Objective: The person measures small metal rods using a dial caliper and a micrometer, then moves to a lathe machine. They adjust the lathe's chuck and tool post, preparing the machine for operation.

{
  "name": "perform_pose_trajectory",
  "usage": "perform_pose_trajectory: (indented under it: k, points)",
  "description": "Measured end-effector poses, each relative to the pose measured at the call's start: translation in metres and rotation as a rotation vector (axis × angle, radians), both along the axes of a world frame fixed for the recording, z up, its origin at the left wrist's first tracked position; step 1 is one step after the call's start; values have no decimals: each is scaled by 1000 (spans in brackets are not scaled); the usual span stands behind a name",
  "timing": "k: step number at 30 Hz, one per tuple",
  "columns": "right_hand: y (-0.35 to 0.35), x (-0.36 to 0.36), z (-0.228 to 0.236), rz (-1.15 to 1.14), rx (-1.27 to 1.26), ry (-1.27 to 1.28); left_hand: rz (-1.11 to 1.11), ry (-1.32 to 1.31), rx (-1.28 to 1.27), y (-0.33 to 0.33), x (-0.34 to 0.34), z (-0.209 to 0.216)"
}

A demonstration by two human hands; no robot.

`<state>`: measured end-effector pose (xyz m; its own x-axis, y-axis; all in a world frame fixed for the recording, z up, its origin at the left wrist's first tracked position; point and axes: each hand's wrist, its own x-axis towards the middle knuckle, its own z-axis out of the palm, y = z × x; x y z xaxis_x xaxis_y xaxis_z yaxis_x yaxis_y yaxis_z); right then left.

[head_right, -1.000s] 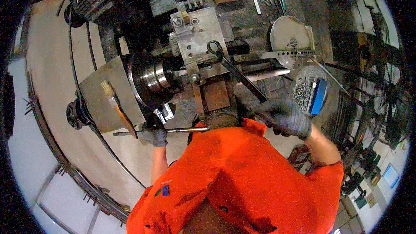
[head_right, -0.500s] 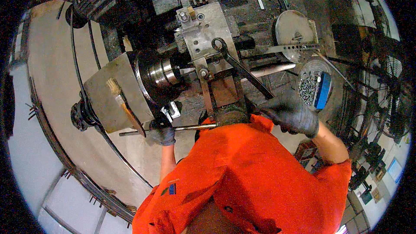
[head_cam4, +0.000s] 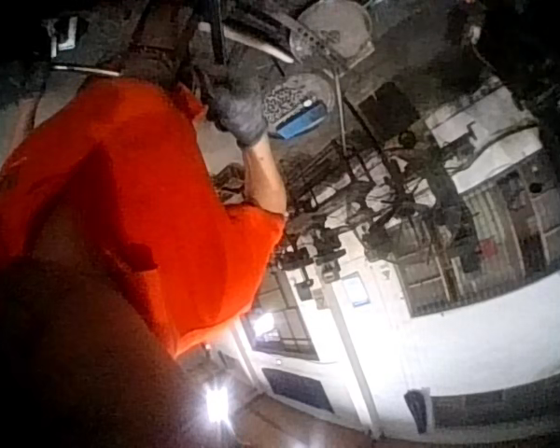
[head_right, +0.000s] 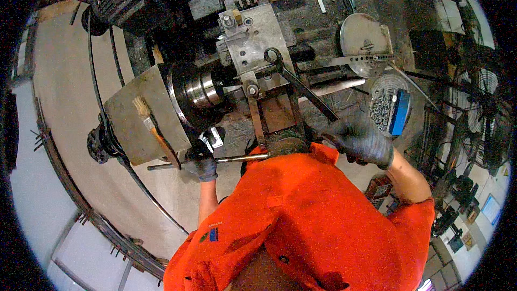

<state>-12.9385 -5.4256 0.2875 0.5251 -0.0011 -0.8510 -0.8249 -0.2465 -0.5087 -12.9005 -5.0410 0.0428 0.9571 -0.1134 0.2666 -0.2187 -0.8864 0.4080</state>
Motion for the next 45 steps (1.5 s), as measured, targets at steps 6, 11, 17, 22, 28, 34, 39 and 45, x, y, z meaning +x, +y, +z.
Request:
perform_pose_trajectory:
  k: [6, 11, 17, 22, 28, 34, 39, 45]
  points:
    - [1, 2, 2, -29, -13, 27, -138, 132, 324, 57, -35, -87]
    - [0, 4, 4, -91, 44, 35, 28, 312, -60, 46, -30, -70]
    - [-1, 1, 2, -102, 62, 5, 60, 26, -190, -3, 1, 2]
    - [-2, -6, -5, -122, 77, 4, 98, -27, -206, -10, 2, 4]
    - [2, -4, 16, -241, 88, -161, -8, 174, 53, 30, -18, -42]
    - [7, -19, 11, 99, 147, -889, 100, 90, -296, -1, 5, -6]
    - [15, -47, -23, 375, -481, -877, 48, -30, -213, 13, 6, -35]
    - [-39, -24, -26, 1052, -1022, -566, 49, -154, -201, -10, 12, 11]
